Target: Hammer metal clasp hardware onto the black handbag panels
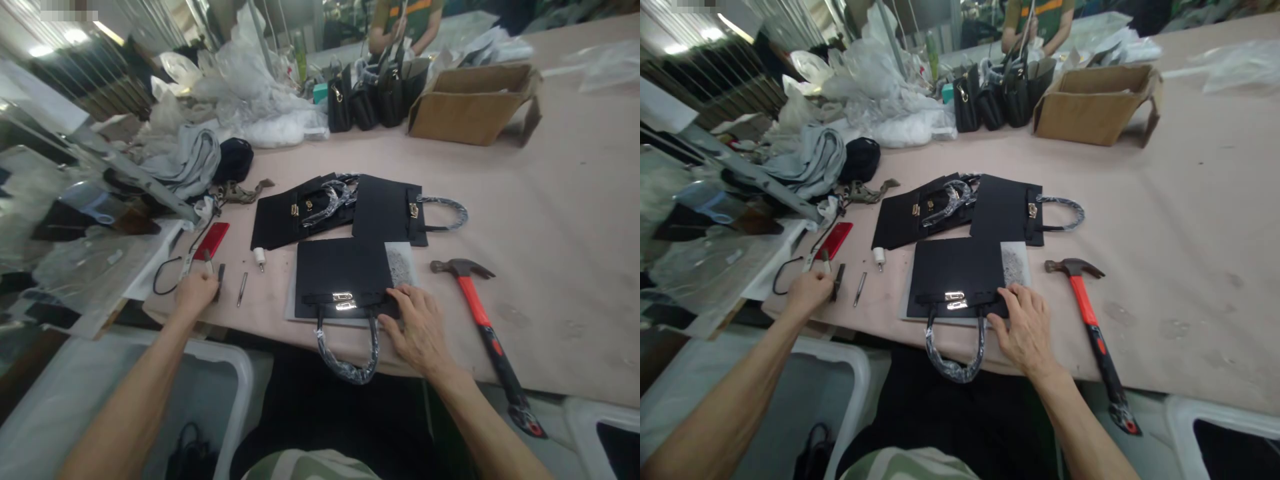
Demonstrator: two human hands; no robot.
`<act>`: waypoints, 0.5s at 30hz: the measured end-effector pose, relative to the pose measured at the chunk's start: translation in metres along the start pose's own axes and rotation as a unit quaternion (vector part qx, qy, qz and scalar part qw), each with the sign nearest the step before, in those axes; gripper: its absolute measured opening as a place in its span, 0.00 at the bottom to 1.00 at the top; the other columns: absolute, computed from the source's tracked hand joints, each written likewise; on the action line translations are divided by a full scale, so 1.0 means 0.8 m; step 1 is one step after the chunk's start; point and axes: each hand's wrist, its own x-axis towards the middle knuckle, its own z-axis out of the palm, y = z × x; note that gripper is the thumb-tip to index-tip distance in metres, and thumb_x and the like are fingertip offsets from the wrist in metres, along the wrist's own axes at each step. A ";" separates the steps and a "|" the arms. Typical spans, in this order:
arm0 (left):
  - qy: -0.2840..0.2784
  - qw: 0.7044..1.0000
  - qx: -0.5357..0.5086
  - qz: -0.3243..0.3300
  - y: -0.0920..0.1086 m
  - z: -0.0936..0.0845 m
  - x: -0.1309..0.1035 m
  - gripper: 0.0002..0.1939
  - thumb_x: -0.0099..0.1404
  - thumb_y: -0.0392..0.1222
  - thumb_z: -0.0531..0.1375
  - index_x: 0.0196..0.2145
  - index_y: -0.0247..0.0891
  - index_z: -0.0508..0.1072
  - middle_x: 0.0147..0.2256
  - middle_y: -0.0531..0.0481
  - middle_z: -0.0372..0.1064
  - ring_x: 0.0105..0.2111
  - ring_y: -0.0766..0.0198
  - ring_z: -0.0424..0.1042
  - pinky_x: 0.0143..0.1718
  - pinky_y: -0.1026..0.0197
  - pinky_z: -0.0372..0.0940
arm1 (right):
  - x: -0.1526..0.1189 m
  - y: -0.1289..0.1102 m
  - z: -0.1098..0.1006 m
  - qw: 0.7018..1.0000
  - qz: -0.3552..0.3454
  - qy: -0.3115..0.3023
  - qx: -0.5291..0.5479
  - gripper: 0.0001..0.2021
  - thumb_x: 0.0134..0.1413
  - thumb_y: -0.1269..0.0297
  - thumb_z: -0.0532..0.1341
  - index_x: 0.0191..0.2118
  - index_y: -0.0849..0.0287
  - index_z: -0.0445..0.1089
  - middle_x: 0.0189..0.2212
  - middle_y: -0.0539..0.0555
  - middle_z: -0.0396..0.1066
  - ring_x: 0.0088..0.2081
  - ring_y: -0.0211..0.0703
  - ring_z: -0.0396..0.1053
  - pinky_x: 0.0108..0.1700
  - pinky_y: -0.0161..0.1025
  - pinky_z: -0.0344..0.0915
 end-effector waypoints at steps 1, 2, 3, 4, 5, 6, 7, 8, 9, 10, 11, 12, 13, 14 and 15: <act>0.002 1.000 0.005 -0.002 -0.004 0.000 0.004 0.18 0.66 0.45 0.52 0.33 0.32 0.78 0.37 0.30 0.77 0.43 0.40 0.76 0.40 0.50 0.67 | 0.000 0.001 0.001 1.000 -0.004 0.001 -0.003 0.20 0.65 0.54 0.56 0.57 0.60 0.65 0.54 0.66 0.66 0.55 0.62 0.63 0.55 0.58 0.61; 0.001 1.000 0.006 -0.003 -0.006 0.001 0.006 0.19 0.67 0.45 0.51 0.36 0.31 0.78 0.39 0.29 0.77 0.43 0.40 0.76 0.42 0.49 0.67 | 0.000 0.002 0.002 1.000 -0.007 0.000 -0.005 0.21 0.66 0.54 0.56 0.57 0.60 0.65 0.54 0.66 0.66 0.55 0.62 0.63 0.55 0.58 0.61; 0.002 1.000 0.003 0.000 -0.006 0.002 0.006 0.19 0.67 0.44 0.51 0.38 0.30 0.78 0.40 0.29 0.77 0.44 0.40 0.76 0.43 0.49 0.67 | 0.000 0.004 0.002 1.000 -0.011 -0.001 -0.007 0.21 0.66 0.54 0.56 0.57 0.61 0.66 0.54 0.66 0.66 0.55 0.62 0.63 0.54 0.58 0.61; 0.008 1.000 -0.002 0.009 -0.004 0.004 0.003 0.19 0.68 0.44 0.51 0.40 0.30 0.78 0.42 0.29 0.77 0.45 0.41 0.76 0.44 0.49 0.68 | 0.001 0.005 0.002 1.000 -0.015 -0.004 -0.009 0.21 0.66 0.53 0.56 0.57 0.60 0.66 0.53 0.66 0.67 0.54 0.61 0.64 0.54 0.58 0.62; 0.022 0.999 -0.008 0.024 0.001 0.006 -0.004 0.19 0.68 0.44 0.51 0.42 0.30 0.78 0.43 0.30 0.77 0.47 0.41 0.75 0.46 0.49 0.68 | 0.001 0.005 0.002 1.000 -0.019 -0.005 -0.010 0.20 0.66 0.53 0.56 0.57 0.60 0.67 0.53 0.66 0.67 0.54 0.61 0.64 0.54 0.57 0.62; 0.044 0.998 -0.016 0.047 0.009 0.009 -0.014 0.18 0.69 0.43 0.51 0.43 0.30 0.78 0.45 0.31 0.76 0.48 0.42 0.74 0.48 0.49 0.67 | 0.002 0.006 0.001 1.000 -0.023 -0.007 -0.011 0.20 0.66 0.53 0.56 0.56 0.60 0.67 0.53 0.65 0.67 0.53 0.60 0.64 0.53 0.57 0.63; 0.070 0.994 -0.029 0.081 0.019 0.012 -0.028 0.17 0.69 0.42 0.52 0.45 0.31 0.77 0.47 0.32 0.75 0.49 0.44 0.74 0.49 0.50 0.67 | 0.003 0.006 0.000 1.000 -0.026 -0.009 -0.013 0.20 0.66 0.53 0.56 0.56 0.59 0.68 0.53 0.65 0.66 0.53 0.60 0.64 0.53 0.56 0.63; 0.098 0.986 -0.047 0.123 0.031 0.014 -0.045 0.16 0.69 0.41 0.52 0.46 0.31 0.76 0.48 0.33 0.74 0.50 0.45 0.73 0.51 0.50 0.67 | 0.005 0.006 -0.002 0.999 -0.029 -0.012 -0.017 0.19 0.66 0.54 0.56 0.55 0.59 0.69 0.53 0.65 0.66 0.53 0.60 0.64 0.53 0.56 0.63; 0.113 0.975 -0.072 0.176 0.046 0.017 -0.064 0.15 0.70 0.40 0.52 0.46 0.32 0.76 0.48 0.35 0.74 0.50 0.48 0.73 0.51 0.51 0.67 | 0.008 0.005 -0.004 0.999 -0.034 -0.018 -0.020 0.18 0.65 0.54 0.57 0.54 0.58 0.70 0.54 0.65 0.66 0.53 0.60 0.64 0.53 0.56 0.63; 0.116 0.959 -0.102 0.236 0.062 0.019 -0.086 0.14 0.71 0.39 0.53 0.46 0.34 0.76 0.47 0.37 0.74 0.49 0.50 0.73 0.52 0.52 0.67 | 0.011 0.003 -0.007 0.999 -0.038 -0.026 -0.022 0.17 0.65 0.56 0.58 0.53 0.57 0.71 0.54 0.64 0.65 0.53 0.60 0.64 0.53 0.57 0.62; 0.112 0.938 -0.133 0.300 0.079 0.021 -0.107 0.12 0.71 0.39 0.54 0.46 0.35 0.75 0.46 0.39 0.74 0.48 0.52 0.73 0.51 0.53 0.67 | 0.014 0.001 -0.010 0.998 -0.041 -0.037 -0.023 0.16 0.64 0.57 0.59 0.53 0.56 0.71 0.55 0.64 0.65 0.54 0.60 0.64 0.53 0.57 0.62; 0.103 0.913 -0.156 0.362 0.096 0.022 -0.128 0.10 0.72 0.39 0.55 0.45 0.36 0.75 0.46 0.41 0.74 0.47 0.53 0.73 0.51 0.54 0.67 | 0.018 -0.001 -0.013 0.997 -0.045 -0.051 -0.022 0.15 0.63 0.59 0.60 0.53 0.55 0.71 0.55 0.63 0.66 0.54 0.60 0.64 0.53 0.57 0.61; 0.088 0.889 -0.170 0.417 0.112 0.023 -0.147 0.08 0.71 0.39 0.57 0.45 0.37 0.75 0.45 0.42 0.73 0.46 0.54 0.72 0.50 0.54 0.68 | 0.023 -0.003 -0.017 0.996 -0.047 -0.068 -0.019 0.15 0.61 0.61 0.61 0.52 0.55 0.72 0.54 0.62 0.67 0.54 0.59 0.64 0.53 0.56 0.61; 0.072 0.871 -0.171 0.456 0.128 0.023 -0.162 0.07 0.70 0.39 0.59 0.45 0.38 0.74 0.44 0.43 0.73 0.45 0.54 0.72 0.48 0.54 0.68 | 0.029 -0.005 -0.020 0.995 -0.049 -0.088 -0.015 0.14 0.60 0.63 0.61 0.52 0.55 0.72 0.53 0.61 0.68 0.53 0.58 0.64 0.53 0.55 0.60; 0.058 0.859 -0.160 0.482 0.141 0.023 -0.174 0.06 0.70 0.38 0.60 0.44 0.38 0.74 0.43 0.44 0.72 0.44 0.54 0.71 0.46 0.53 0.68 | 0.034 -0.007 -0.023 0.993 -0.049 -0.108 -0.012 0.14 0.59 0.65 0.62 0.51 0.55 0.72 0.52 0.60 0.69 0.52 0.57 0.65 0.53 0.54 0.60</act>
